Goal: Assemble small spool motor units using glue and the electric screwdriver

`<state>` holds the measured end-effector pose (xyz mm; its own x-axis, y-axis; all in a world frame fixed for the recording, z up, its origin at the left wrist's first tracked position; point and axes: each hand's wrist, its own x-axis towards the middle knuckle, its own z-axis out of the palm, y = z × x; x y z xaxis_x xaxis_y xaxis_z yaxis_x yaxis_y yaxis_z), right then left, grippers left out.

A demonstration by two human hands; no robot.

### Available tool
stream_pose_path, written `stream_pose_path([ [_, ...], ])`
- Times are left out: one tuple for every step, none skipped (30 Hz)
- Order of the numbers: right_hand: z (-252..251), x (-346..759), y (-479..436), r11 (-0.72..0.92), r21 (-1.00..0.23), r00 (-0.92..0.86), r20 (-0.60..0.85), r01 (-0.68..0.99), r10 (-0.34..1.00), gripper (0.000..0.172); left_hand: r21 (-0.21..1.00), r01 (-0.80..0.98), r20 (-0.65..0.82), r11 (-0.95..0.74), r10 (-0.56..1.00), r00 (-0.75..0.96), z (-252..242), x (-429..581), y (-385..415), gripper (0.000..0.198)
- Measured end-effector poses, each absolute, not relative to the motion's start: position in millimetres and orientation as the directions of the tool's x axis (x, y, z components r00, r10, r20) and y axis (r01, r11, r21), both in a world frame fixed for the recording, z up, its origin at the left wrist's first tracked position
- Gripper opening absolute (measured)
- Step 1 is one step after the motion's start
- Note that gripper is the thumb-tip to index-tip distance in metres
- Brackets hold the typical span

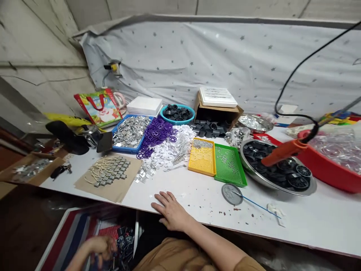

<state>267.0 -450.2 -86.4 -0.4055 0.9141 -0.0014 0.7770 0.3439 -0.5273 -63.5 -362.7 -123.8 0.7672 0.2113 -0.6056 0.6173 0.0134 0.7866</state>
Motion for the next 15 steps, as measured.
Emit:
stream_pose_path([
  [-86.3,270.7,-447.9,0.337,-0.615,-0.401,0.036,0.713,0.915,0.063,0.768,0.641,-0.631,0.001,0.176,0.756,-115.6,-54.5,-350.8,0.046],
  [-85.7,275.5,-445.6,0.315,-0.716,-0.389,0.065,0.624,0.919,0.061,0.738,0.675,-0.671,0.015,0.129,0.730,-101.4,-46.1,-341.2,0.049],
  [-84.2,281.5,-443.7,0.272,-0.815,-0.362,0.083,0.511,0.928,0.058,0.743,0.670,-0.667,0.004,0.092,0.739,-81.8,-37.1,-333.3,0.056],
  [-81.9,288.7,-443.0,0.213,-0.897,-0.320,0.086,0.388,0.944,0.054,0.785,0.618,-0.613,-0.036,0.098,0.784,-57.8,-26.4,-326.1,0.062],
  [-78.7,297.4,-444.1,0.152,-0.949,-0.265,0.076,0.277,0.961,0.050,0.829,0.550,-0.537,-0.102,0.132,0.833,-31.5,-12.7,-318.2,0.064],
  [-75.0,307.5,-447.4,0.103,-0.973,-0.204,0.060,0.206,0.977,0.045,0.848,0.496,-0.468,-0.188,0.173,0.866,-4.8,4.6,-308.6,0.062],
  [-71.4,319.1,-453.3,0.076,-0.979,-0.143,0.049,0.190,0.989,0.041,0.846,0.458,-0.399,-0.274,0.245,0.884,20.1,25.8,-296.3,0.056],
  [-68.6,331.8,-461.6,0.068,-0.972,-0.089,0.049,0.225,0.995,0.036,0.832,0.435,-0.339,-0.344,0.305,0.890,41.7,50.7,-280.9,0.051],
  [-67.4,345.1,-471.9,0.072,-0.953,-0.047,0.061,0.294,0.997,0.030,0.814,0.427,-0.258,-0.393,0.415,0.873,59.0,78.8,-262.2,0.048],
  [-68.4,358.2,-483.5,0.079,-0.925,-0.024,0.076,0.372,0.997,0.025,0.786,0.429,-0.182,-0.446,0.496,0.849,71.8,109.2,-240.4,0.049],
  [-71.8,370.4,-495.4,0.083,-0.898,-0.006,0.089,0.432,0.996,0.021,0.741,0.434,-0.100,-0.512,0.556,0.825,80.2,141.2,-216.0,0.050],
  [-77.6,380.9,-506.8,0.079,-0.880,0.018,0.099,0.468,0.995,0.019,0.662,0.461,-0.007,-0.591,0.610,0.792,84.9,173.9,-189.7,0.049],
  [-85.2,389.3,-516.6,0.085,-0.866,0.050,0.126,0.492,0.991,0.018,0.554,0.522,0.066,-0.648,0.659,0.749,86.7,206.7,-162.2,0.049],
  [-93.7,395.3,-524.3,0.122,-0.857,0.068,0.179,0.501,0.981,0.018,0.509,0.561,0.103,-0.653,0.693,0.713,86.3,238.9,-134.1,0.050],
  [-102.0,399.3,-529.5,0.172,-0.845,0.072,0.240,0.507,0.968,0.021,0.481,0.588,0.127,-0.650,0.715,0.687,84.2,270.0,-106.0,0.052],
])
